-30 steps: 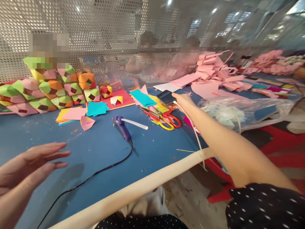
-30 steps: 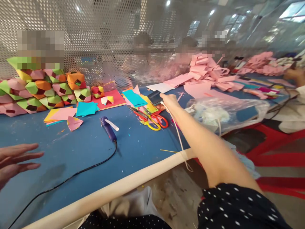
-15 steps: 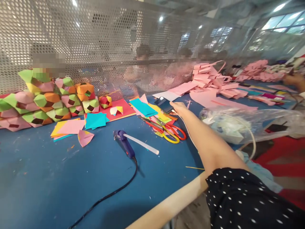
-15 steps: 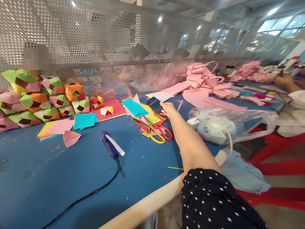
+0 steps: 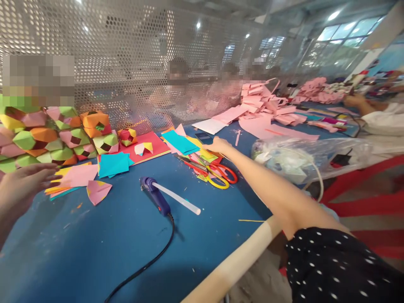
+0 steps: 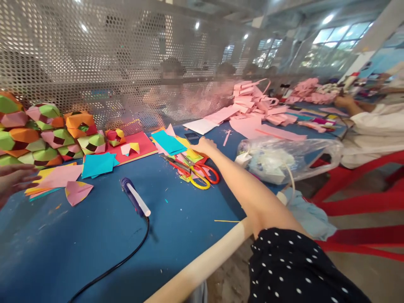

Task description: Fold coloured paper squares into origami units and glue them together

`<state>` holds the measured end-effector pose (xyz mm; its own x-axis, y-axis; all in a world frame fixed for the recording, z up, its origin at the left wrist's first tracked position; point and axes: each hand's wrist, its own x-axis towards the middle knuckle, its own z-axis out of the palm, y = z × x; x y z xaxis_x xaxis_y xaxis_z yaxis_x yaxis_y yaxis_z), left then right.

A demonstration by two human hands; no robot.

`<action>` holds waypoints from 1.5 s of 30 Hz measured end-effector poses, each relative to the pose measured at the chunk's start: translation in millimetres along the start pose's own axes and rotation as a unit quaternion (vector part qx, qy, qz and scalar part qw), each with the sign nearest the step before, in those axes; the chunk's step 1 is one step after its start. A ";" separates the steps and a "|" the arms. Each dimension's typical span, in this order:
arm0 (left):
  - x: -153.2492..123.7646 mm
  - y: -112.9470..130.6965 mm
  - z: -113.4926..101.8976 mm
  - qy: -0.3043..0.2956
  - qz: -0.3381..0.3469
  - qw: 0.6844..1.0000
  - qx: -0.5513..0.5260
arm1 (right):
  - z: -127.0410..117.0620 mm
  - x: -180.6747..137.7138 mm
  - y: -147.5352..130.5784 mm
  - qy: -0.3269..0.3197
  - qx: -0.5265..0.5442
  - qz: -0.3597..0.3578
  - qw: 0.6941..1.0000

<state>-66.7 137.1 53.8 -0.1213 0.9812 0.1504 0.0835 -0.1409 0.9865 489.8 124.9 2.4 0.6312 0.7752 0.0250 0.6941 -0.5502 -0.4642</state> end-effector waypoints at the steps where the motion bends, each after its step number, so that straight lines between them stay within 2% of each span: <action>1: 2.2 13.2 19.4 -0.053 -0.019 0.995 0.084 | 1.7 -1.5 -1.7 0.011 0.009 0.005 1.000; 2: -1.4 25.6 36.6 -0.037 0.000 0.990 0.136 | 2.7 -2.7 -3.2 0.022 0.021 0.010 0.999; 4: -23.1 46.2 62.7 -0.092 0.028 0.980 0.177 | 1.7 -4.0 -4.9 0.039 0.055 0.020 0.998; 7: -74.6 67.1 82.8 -0.180 0.058 0.949 0.253 | -6.0 -7.2 -4.6 0.033 0.137 0.031 0.990; 9: -110.6 75.4 91.6 -0.352 0.008 0.894 0.279 | -13.1 -15.1 -2.3 0.014 0.209 0.032 0.977; 11: -143.6 77.8 105.1 -0.522 -0.044 0.812 0.259 | -20.8 -32.3 2.3 -0.005 0.282 0.027 0.959; 12: -158.6 75.9 115.2 -0.573 -0.067 0.784 0.229 | -24.9 -45.3 5.6 -0.013 0.313 0.025 0.949; 14: -184.5 64.7 142.1 -0.625 -0.133 0.757 0.138 | -33.8 -80.5 14.1 -0.023 0.363 0.020 0.931; 16: -204.2 46.4 175.8 -0.610 -0.188 0.769 0.029 | -42.9 -124.8 24.1 -0.023 0.396 0.014 0.918; 18: -216.9 27.6 211.4 -0.508 -0.221 0.830 -0.066 | -50.4 -171.0 33.6 -0.035 0.439 -0.004 0.898; 19: -220.6 20.2 228.4 -0.449 -0.241 0.853 -0.108 | -52.8 -192.1 37.6 -0.049 0.450 -0.006 0.892; 20: -222.7 14.7 244.4 -0.405 -0.260 0.864 -0.146 | -54.1 -210.7 40.8 -0.062 0.455 -0.006 0.888; 22: -223.3 9.8 272.1 -0.349 -0.287 0.861 -0.233 | -52.4 -238.4 44.9 -0.079 0.456 -0.016 0.886; 23: -222.2 9.8 283.6 -0.341 -0.282 0.852 -0.280 | -49.7 -247.3 46.0 -0.085 0.451 -0.027 0.888; 25: -218.0 12.5 301.6 -0.322 -0.263 0.840 -0.350 | -42.1 -257.1 48.1 -0.096 0.433 -0.069 0.894; 26: -215.2 14.5 308.0 -0.294 -0.267 0.842 -0.365 | -38.1 -259.1 49.6 -0.107 0.431 -0.090 0.891; 28: -208.9 17.9 315.6 -0.262 -0.296 0.840 -0.372 | -32.3 -260.3 54.3 -0.130 0.455 -0.106 0.875; 30: -202.1 19.8 317.1 -0.257 -0.327 0.836 -0.359 | -31.1 -261.1 60.2 -0.138 0.484 -0.075 0.861; 33: -193.4 20.6 314.3 -0.261 -0.322 0.837 -0.357 | -37.6 -265.4 66.2 -0.172 0.444 -0.030 0.879; 36: -187.9 22.4 312.5 -0.270 -0.313 0.830 -0.375 | -46.4 -271.2 64.4 -0.236 0.378 -0.062 0.893; 39: -185.9 27.4 313.1 -0.286 -0.324 0.808 -0.400 | -50.0 -274.6 58.2 -0.244 0.365 -0.065 0.896; 41: -186.2 31.0 313.8 -0.301 -0.323 0.796 -0.413 | -48.4 -275.1 54.8 -0.255 0.402 -0.039 0.879; 45: -188.0 32.3 314.2 -0.306 -0.313 0.797 -0.416 | -39.5 -275.0 49.8 -0.270 0.544 0.026 0.794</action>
<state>269.6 -10.4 37.0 0.6454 0.7382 -0.1963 -0.5195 0.6126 0.5958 364.4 -127.9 7.4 0.2043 0.9419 -0.2666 -0.2227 -0.2205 -0.9496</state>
